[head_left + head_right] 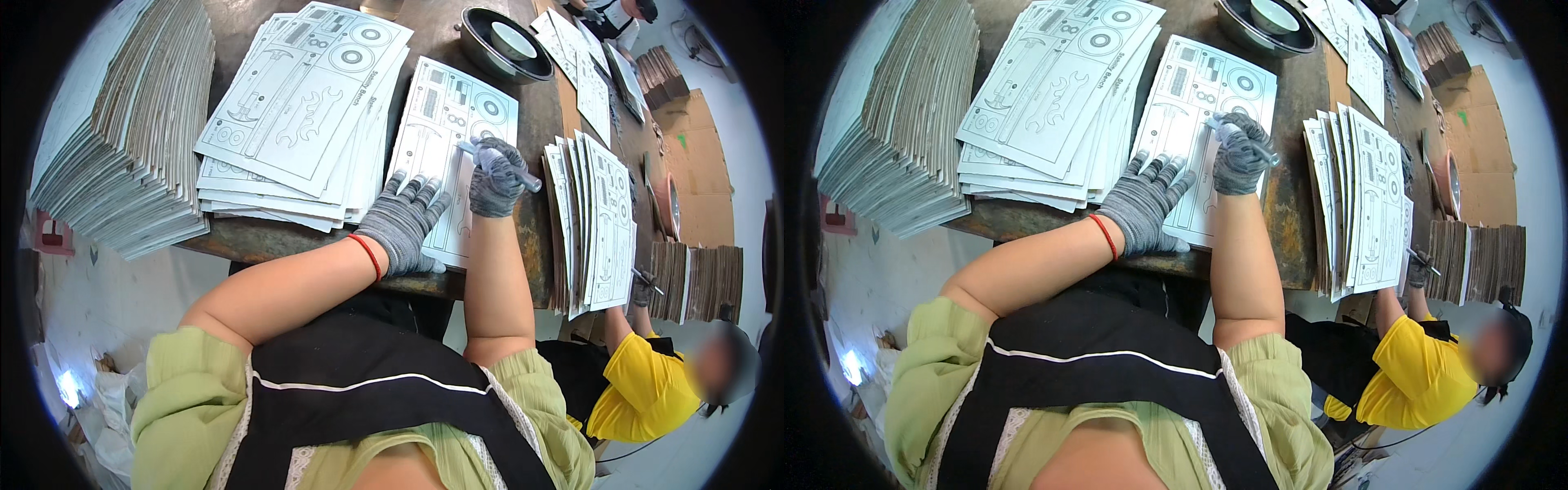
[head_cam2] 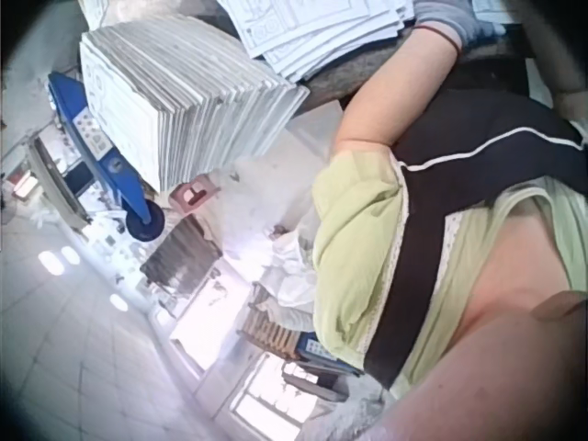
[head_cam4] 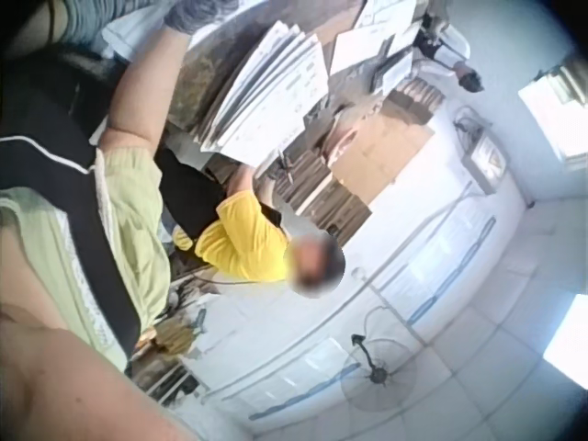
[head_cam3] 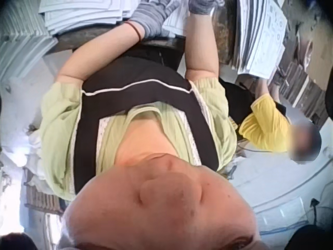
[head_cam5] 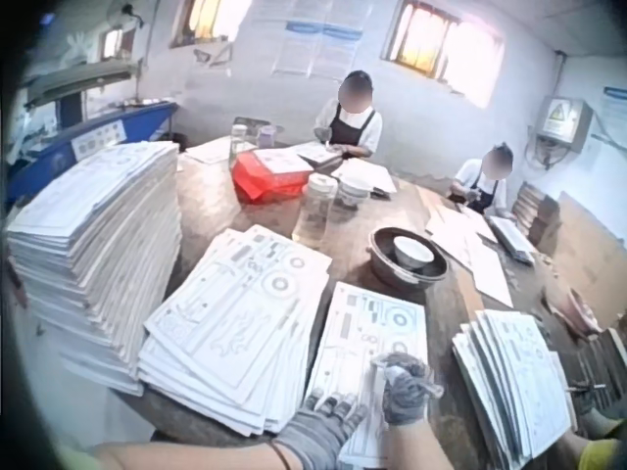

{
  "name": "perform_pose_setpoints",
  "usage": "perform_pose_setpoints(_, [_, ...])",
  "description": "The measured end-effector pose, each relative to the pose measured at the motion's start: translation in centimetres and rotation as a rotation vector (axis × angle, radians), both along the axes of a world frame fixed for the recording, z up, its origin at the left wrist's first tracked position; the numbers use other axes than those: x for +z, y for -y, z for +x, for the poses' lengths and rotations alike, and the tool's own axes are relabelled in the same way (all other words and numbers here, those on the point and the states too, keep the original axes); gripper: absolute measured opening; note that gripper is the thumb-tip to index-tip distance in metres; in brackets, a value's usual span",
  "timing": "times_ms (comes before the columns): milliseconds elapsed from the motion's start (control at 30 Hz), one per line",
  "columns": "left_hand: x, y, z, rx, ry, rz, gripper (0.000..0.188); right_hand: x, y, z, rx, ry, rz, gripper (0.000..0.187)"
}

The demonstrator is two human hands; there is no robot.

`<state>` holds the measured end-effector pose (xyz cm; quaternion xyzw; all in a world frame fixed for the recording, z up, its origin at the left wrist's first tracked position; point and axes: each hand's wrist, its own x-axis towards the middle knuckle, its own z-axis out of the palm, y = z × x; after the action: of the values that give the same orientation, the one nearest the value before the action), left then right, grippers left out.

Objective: The person marks printed paper sheets with a pen, one at a time, then stacks them. The person also handles stacks of cardboard sheets, moving them aside and back. Other workers are visible in the background performing similar tasks.

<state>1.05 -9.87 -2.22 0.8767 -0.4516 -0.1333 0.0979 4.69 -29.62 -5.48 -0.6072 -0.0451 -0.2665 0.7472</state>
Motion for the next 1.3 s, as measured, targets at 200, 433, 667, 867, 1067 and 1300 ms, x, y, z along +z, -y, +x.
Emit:
perform_pose_setpoints(200, [-0.1, 0.3, -0.1, 0.014, 0.022, -0.003, 0.106, -0.7, -0.8, -0.2, -0.111, -0.078, -0.456, 0.017])
perform_pose_setpoints(433, [-0.9, 0.3, -0.5, 0.118, 0.046, 0.018, 0.108, 1.4, -3.4, -5.1, -0.164, 0.153, -0.898, 0.012])
perform_pose_setpoints(667, [-0.6, 0.8, -0.5, 0.123, 0.032, 0.068, 0.102, 3.3, -6.4, -18.0, -0.038, -0.088, -1.133, 0.008])
perform_pose_setpoints(867, [0.0, -1.8, -0.2, 0.377, -0.122, -0.175, 0.106, 2.2, -4.5, -17.2, -0.207, -0.177, -0.369, 0.018])
perform_pose_setpoints(1067, [1.6, -1.9, 0.7, 0.557, -0.510, -0.436, 0.082, 1.1, -2.8, -17.0, -0.271, 0.072, -0.220, 0.017])
perform_pose_setpoints(1300, [-0.6, -1.6, 1.0, 0.805, -1.031, -1.094, 0.066, 1.3, -4.0, -17.1, -0.320, 0.038, -0.223, 0.026])
